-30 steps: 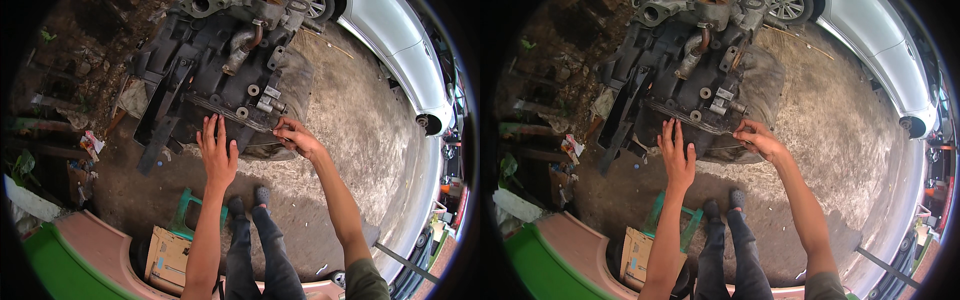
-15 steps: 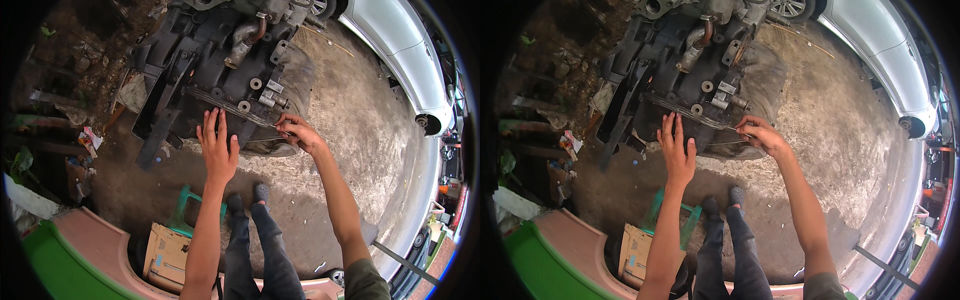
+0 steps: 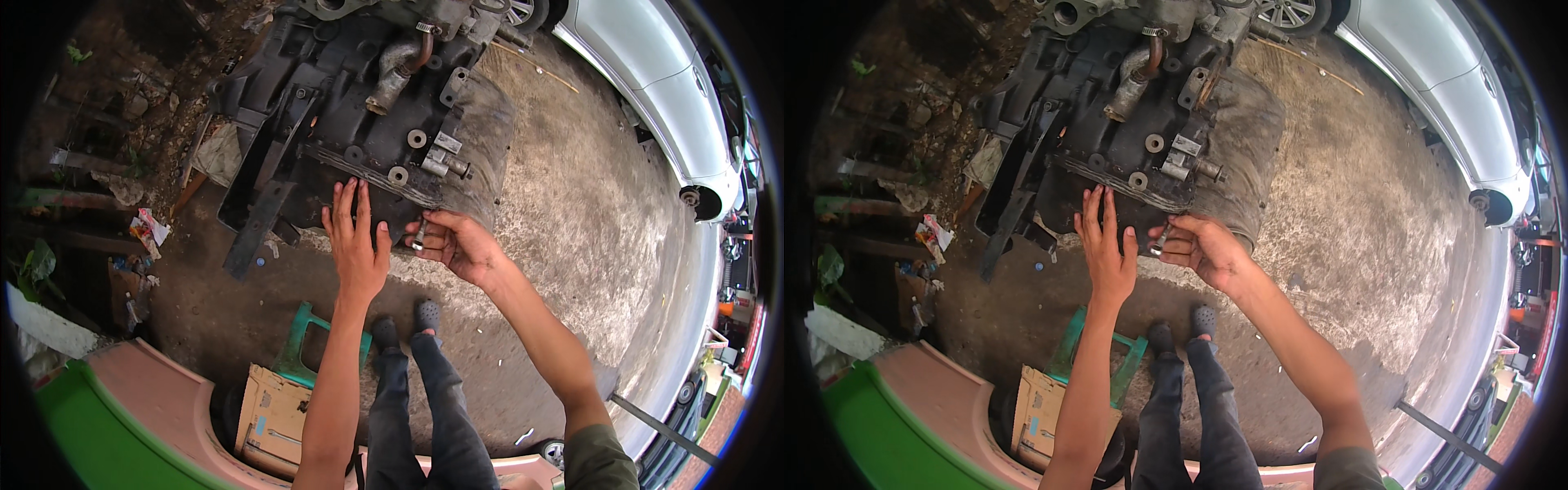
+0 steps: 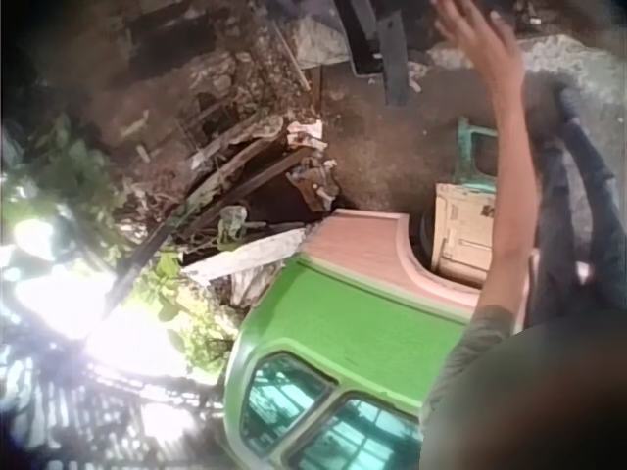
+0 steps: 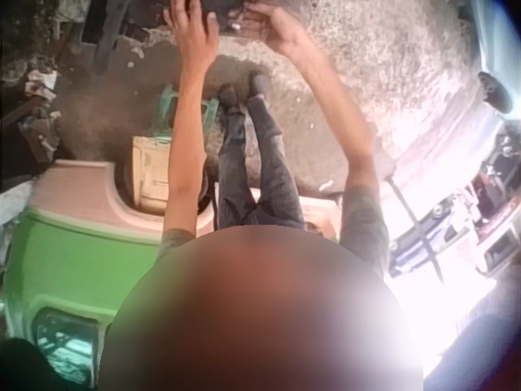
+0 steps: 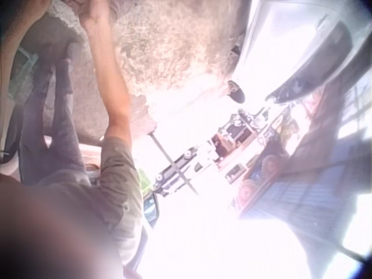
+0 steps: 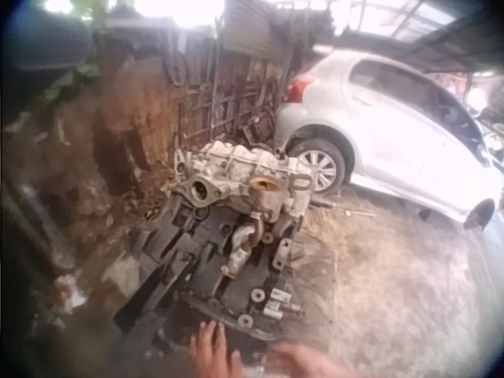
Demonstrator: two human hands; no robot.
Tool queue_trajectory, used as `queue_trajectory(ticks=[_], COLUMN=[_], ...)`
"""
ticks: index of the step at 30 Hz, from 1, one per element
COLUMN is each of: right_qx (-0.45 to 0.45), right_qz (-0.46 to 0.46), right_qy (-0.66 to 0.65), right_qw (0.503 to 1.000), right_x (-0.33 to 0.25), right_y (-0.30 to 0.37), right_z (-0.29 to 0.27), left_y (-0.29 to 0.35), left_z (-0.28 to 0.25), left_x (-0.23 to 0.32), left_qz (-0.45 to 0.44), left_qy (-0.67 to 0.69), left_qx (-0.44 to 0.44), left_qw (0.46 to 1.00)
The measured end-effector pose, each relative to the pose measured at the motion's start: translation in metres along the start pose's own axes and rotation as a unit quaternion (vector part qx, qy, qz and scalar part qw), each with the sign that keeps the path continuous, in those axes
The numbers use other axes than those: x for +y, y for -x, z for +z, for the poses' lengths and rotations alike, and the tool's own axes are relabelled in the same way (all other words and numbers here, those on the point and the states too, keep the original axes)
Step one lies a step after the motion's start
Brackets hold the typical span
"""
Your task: The person uses a wrench to loosen and remove bolts from a car engine block resting on a cloth on the ground. They then use a screwdriver to scrape or pry at a surface on the engine. The task involves repeated tool manipulation on the engine components.
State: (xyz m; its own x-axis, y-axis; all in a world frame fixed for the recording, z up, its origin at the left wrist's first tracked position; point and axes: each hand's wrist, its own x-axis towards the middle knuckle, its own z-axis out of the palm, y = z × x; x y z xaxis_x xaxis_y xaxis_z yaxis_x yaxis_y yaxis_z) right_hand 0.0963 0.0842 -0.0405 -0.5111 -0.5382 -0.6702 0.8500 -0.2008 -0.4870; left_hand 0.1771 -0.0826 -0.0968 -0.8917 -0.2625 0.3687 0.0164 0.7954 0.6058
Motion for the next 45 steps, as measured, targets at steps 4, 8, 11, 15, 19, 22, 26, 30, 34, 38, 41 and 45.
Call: queue_trajectory(ticks=[4, 8, 11, 15, 19, 22, 26, 30, 34, 38, 41, 45], right_qx=[0.026, 0.049, 0.077, 0.076, 0.124, 0.126, 0.072, 0.061, 0.033, 0.018, 0.036, 0.032], right_qz=[-0.028, -0.053, -0.064, -0.043, -0.026, 0.0, 0.001, -0.029, -0.033, -0.029, -0.02, -0.021], right_qy=[-0.071, -0.092, -0.097, -0.081, -0.049, 0.066, 0.216, 0.271, 0.27, 0.286, 0.276, 0.283], right_qw=[0.997, 0.993, 0.99, 0.993, 0.991, 0.99, 0.974, 0.96, 0.962, 0.958, 0.96, 0.958], right_x=[0.013, 0.017, 0.016, 0.022, 0.039, 0.027, -0.004, -0.025, -0.031, -0.035, -0.036, -0.042], right_y=[-0.006, 0.007, 0.012, 0.019, 0.028, 0.021, 0.0, -0.016, -0.029, -0.034, -0.038, -0.041], right_z=[0.024, 0.028, 0.025, 0.016, 0.003, -0.021, -0.055, -0.074, -0.084, -0.092, -0.092, -0.093], left_y=[0.0, -0.001, -0.001, 0.0, 0.0, 0.0, 0.001, 0.001, 0.001, 0.0, 0.0, 0.0], left_z=[-0.001, -0.001, -0.001, -0.001, -0.001, 0.0, 0.002, 0.003, 0.002, -0.001, -0.002, -0.001], left_x=[0.0, 0.001, 0.0, -0.001, -0.002, -0.002, -0.003, -0.003, -0.002, 0.0, -0.001, -0.001], left_qz=[-0.006, -0.005, -0.004, -0.004, -0.003, -0.003, 0.003, -0.002, -0.002, 0.002, 0.002, 0.001], left_qy=[-0.003, -0.003, -0.003, -0.003, -0.002, -0.001, -0.003, -0.001, -0.001, -0.002, -0.008, -0.008], left_qx=[0.007, 0.009, 0.0, -0.008, -0.003, 0.007, 0.014, 0.012, 0.009, -0.007, -0.006, -0.004], left_qw=[1.0, 1.0, 1.0, 1.0, 1.0, 1.0, 1.0, 1.0, 1.0, 1.0, 1.0, 1.0])
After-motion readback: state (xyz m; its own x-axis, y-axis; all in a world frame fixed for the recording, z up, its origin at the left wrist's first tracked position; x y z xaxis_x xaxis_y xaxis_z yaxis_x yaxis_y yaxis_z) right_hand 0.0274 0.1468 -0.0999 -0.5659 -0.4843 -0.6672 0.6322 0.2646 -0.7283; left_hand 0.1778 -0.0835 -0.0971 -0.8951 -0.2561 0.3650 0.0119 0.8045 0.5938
